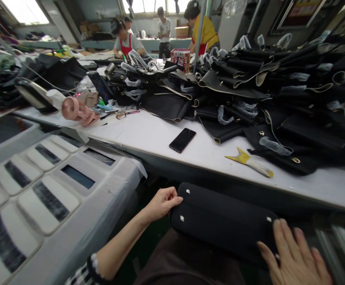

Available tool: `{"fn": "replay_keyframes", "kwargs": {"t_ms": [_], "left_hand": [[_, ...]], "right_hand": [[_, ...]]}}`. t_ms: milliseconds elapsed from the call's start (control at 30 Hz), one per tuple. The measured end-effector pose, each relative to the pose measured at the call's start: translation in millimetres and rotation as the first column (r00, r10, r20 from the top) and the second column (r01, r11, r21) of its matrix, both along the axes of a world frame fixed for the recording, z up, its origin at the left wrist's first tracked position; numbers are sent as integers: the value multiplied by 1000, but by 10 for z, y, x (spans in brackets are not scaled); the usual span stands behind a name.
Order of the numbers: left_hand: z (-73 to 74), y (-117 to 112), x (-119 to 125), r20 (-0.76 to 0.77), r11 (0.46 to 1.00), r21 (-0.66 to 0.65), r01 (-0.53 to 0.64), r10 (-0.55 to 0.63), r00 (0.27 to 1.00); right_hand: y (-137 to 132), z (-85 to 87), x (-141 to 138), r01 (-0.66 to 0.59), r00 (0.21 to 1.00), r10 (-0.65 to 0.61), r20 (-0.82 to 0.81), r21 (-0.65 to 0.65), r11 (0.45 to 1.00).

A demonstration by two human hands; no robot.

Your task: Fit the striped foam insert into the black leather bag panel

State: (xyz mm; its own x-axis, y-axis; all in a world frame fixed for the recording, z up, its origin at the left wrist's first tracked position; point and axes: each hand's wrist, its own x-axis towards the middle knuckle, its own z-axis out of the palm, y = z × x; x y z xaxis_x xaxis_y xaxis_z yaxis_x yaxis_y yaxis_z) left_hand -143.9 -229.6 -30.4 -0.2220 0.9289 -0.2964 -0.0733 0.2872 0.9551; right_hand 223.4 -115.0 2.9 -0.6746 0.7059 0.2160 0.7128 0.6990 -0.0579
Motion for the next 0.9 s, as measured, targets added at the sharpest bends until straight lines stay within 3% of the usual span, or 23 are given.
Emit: {"fn": "replay_keyframes", "kwargs": {"t_ms": [67, 200, 400, 600, 700, 800, 900], "left_hand": [[-3, 3, 3, 26, 1000, 12, -7, 6, 1000], [18, 19, -7, 49, 1000, 10, -4, 4, 999], [-25, 12, -29, 41, 1000, 15, -8, 8, 999], [-10, -15, -9, 18, 999, 3, -41, 41, 999], [29, -5, 13, 15, 999, -8, -45, 45, 999], [31, 22, 29, -13, 999, -13, -34, 34, 999], [31, 60, 33, -63, 997, -27, -75, 73, 995]], "right_hand": [[-33, 26, -257, -59, 996, 58, 71, 25, 998], [-121, -6, -833, -54, 991, 49, 125, 38, 998], [-285, 27, -1539, -66, 985, 84, 150, -120, 991], [-398, 62, -2058, -176, 983, 185, 0, -318, 932], [-414, 145, -2202, -238, 971, 217, -97, -388, 890], [-322, 273, -2142, -300, 953, 257, -158, -412, 860], [-69, 299, -1721, -201, 975, 164, -148, -277, 940]]}}
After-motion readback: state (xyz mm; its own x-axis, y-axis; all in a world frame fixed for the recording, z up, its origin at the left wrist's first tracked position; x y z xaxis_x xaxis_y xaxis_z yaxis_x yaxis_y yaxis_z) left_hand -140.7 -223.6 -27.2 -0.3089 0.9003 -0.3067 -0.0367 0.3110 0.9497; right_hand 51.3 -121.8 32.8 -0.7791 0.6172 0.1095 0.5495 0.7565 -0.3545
